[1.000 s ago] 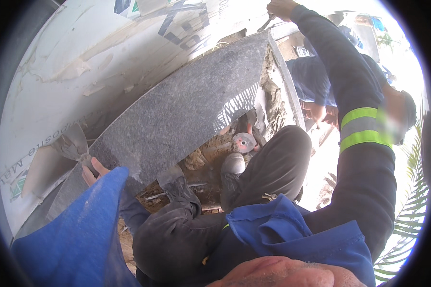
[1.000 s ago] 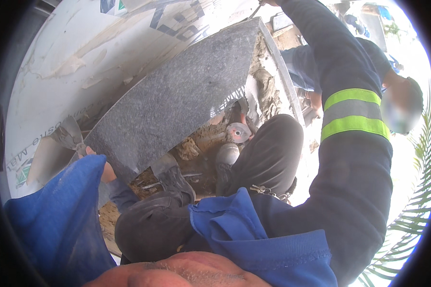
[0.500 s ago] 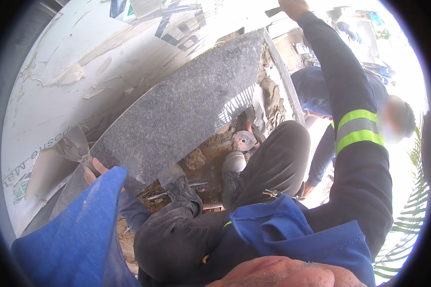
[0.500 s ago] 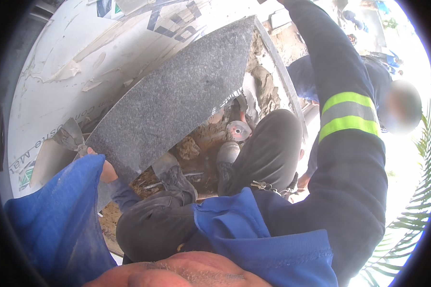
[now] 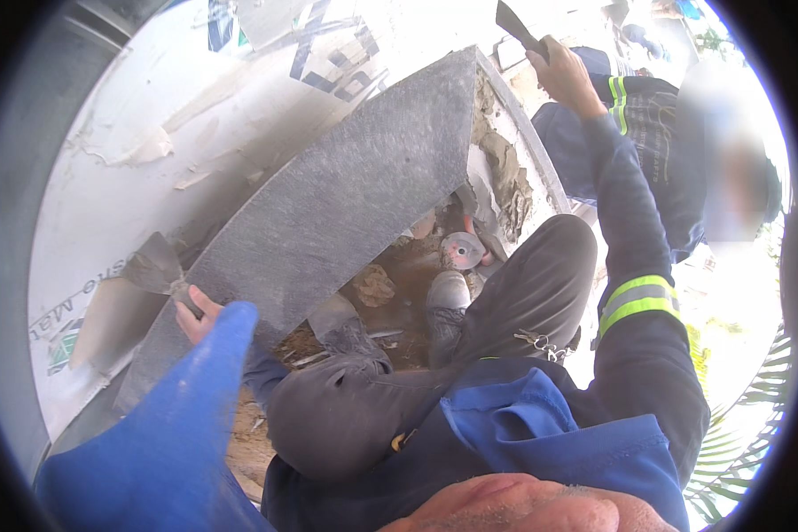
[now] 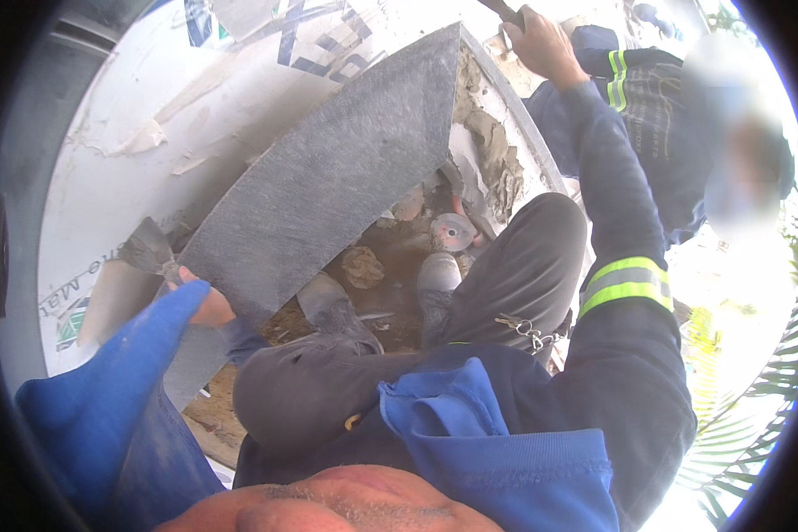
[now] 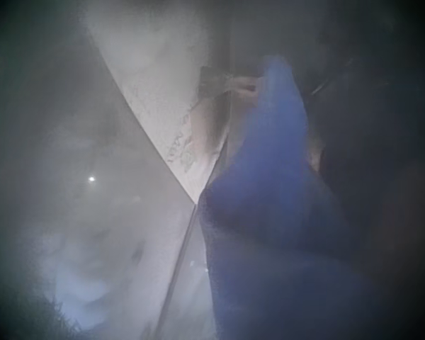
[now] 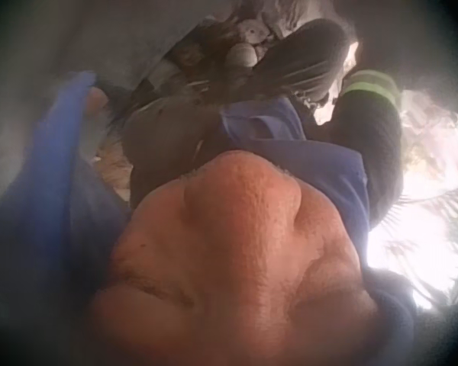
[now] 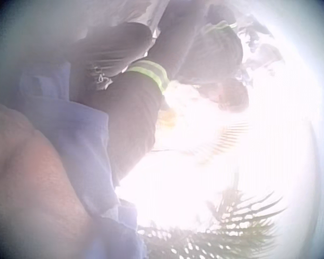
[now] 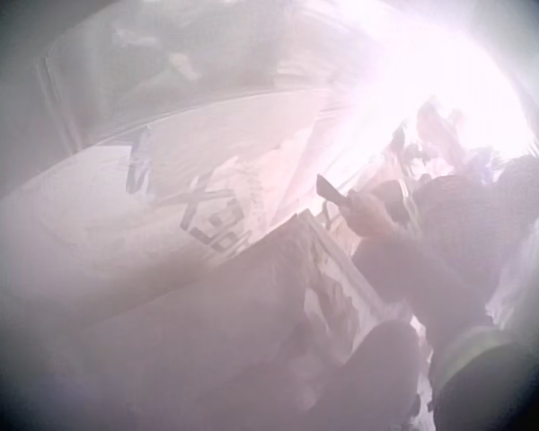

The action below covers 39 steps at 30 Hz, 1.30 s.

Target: The person applies adhesive to a large stone tile using a trowel and places it onto a curved surface, smoothing and adjusting the tile with a smaller tool. Another worker is visible nearby performing similar tasks.

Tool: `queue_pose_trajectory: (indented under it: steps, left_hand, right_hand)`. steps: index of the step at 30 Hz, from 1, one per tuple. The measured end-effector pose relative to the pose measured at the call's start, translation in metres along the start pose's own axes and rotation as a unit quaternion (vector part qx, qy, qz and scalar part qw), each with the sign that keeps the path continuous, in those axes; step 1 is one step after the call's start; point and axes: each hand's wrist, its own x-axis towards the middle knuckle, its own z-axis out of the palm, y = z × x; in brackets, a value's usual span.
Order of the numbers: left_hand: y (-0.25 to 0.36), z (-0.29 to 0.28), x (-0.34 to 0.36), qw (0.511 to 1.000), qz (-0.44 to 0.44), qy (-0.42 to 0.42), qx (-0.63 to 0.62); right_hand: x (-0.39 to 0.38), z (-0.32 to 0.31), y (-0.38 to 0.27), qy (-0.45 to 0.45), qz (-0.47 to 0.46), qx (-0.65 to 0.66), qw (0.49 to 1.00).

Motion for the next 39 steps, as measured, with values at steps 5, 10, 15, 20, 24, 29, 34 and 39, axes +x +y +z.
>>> queue_pose_trajectory:
  steps: [5, 10, 15, 20, 24, 29, 34, 39]
  left_hand:
    - [0.049, 0.001, 0.015, 0.998, 0.051, -0.008, -0.035]
    - [0.188, 0.012, 0.069, 0.877, 0.009, -0.319, -0.358]
    - [0.352, -0.034, 0.092, 0.641, 0.059, -0.523, -0.559]
    - [0.424, -0.073, 0.066, 0.536, 0.026, -0.592, -0.601]
    - [0.430, -0.085, 0.060, 0.521, -0.005, -0.616, -0.591]
    - [0.405, -0.086, 0.081, 0.519, 0.004, -0.598, -0.611]
    - [0.395, -0.077, 0.094, 0.663, 0.039, -0.482, -0.571]
    - [0.400, -0.077, 0.074, 0.759, 0.165, -0.377, -0.504]
  right_hand:
    - [-0.073, -0.033, -0.059, 0.157, -0.064, 0.211, 0.963]
    - [-0.110, -0.075, -0.095, 0.014, 0.083, 0.636, 0.767]
    - [-0.123, -0.092, -0.134, -0.064, 0.050, 0.902, 0.425]
    - [-0.136, -0.130, -0.150, -0.007, -0.007, 0.932, 0.362]
    - [-0.141, -0.149, -0.160, 0.000, 0.010, 0.881, 0.473]
    - [-0.160, -0.143, -0.166, -0.066, -0.083, 0.810, 0.577]
    - [-0.163, -0.144, -0.143, -0.004, -0.185, 0.837, 0.515]
    - [-0.160, -0.147, -0.159, 0.185, -0.005, 0.641, 0.745]
